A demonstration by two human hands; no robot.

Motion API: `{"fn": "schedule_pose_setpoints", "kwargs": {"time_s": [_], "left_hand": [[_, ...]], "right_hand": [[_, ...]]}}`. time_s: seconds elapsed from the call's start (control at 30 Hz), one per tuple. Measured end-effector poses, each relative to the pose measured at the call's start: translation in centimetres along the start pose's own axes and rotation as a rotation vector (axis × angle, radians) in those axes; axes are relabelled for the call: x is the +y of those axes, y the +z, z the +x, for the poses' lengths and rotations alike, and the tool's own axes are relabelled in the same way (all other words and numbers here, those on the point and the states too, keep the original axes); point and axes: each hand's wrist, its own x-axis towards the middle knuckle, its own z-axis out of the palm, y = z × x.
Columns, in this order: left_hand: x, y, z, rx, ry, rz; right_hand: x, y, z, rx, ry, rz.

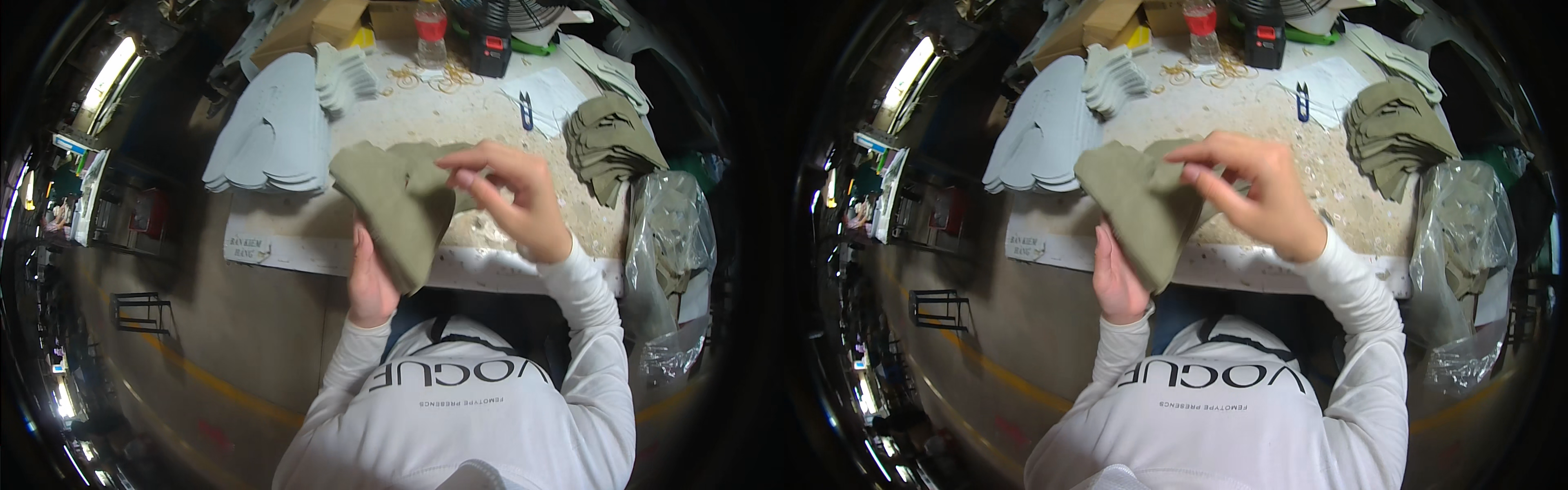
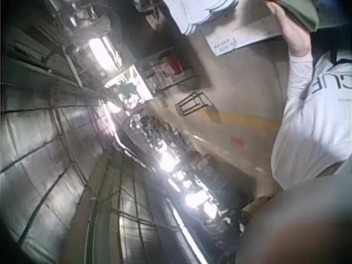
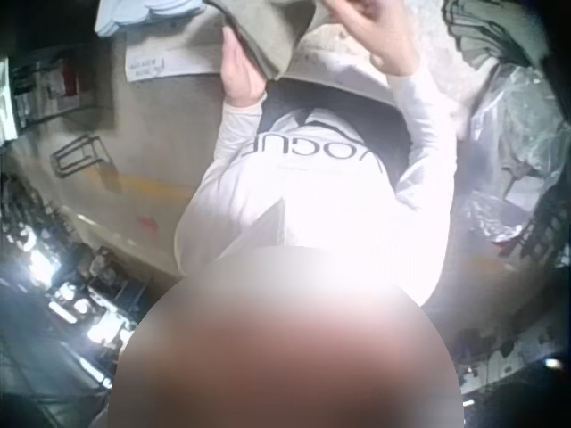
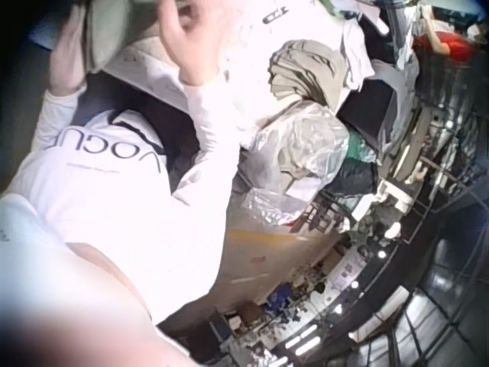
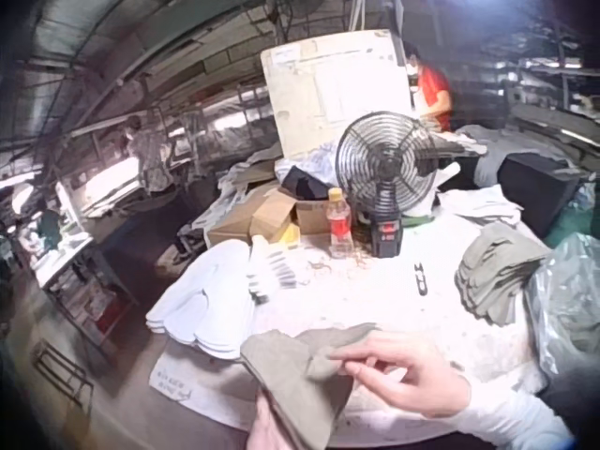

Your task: The person sorts olive-green fabric pieces on a worktable, aligning and stacking them into neat piles. They occasionally move stacks aside, retrieve more pieces from a plastic bag, and continue organizing the parts into separate piles.

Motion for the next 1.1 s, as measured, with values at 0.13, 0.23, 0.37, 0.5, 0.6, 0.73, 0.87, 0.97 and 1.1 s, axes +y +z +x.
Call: {"fn": "schedule_pose_setpoints", "kwargs": {"time_s": [0.13,0.23,0.37,0.5,0.6,0.73,0.87,0.97,1.1], "left_hand": [[-2.1,4.2,1.3,-0.088,0.045,-0.072],[-3.2,4.7,1.6,-0.038,0.039,-0.013],[-4.1,3.7,1.4,-0.015,0.095,0.034],[-4.2,2.8,1.5,0.043,0.092,0.048],[-4.1,2.8,1.6,0.058,0.080,-0.013],[-4.2,3.0,1.6,0.089,0.082,-0.019],[-4.4,2.8,1.6,0.074,0.101,0.045],[-4.5,2.5,1.7,0.054,0.136,0.151],[-4.5,2.3,1.8,0.094,0.093,0.084]], "right_hand": [[-1.0,2.2,-2.9,0.003,-0.076,-0.265],[0.7,3.3,-3.2,0.157,-0.175,-0.528],[2.0,3.1,-3.9,0.127,-0.073,-0.288],[2.4,2.5,-3.8,0.065,0.081,-0.131],[2.3,2.7,-3.7,0.086,0.039,-0.174],[1.7,3.7,-4.3,0.156,-0.095,-0.423],[1.8,3.5,-4.5,0.121,-0.106,-0.419],[2.1,3.0,-4.4,0.098,-0.094,-0.346],[2.2,3.0,-4.4,0.099,-0.061,-0.336]]}}
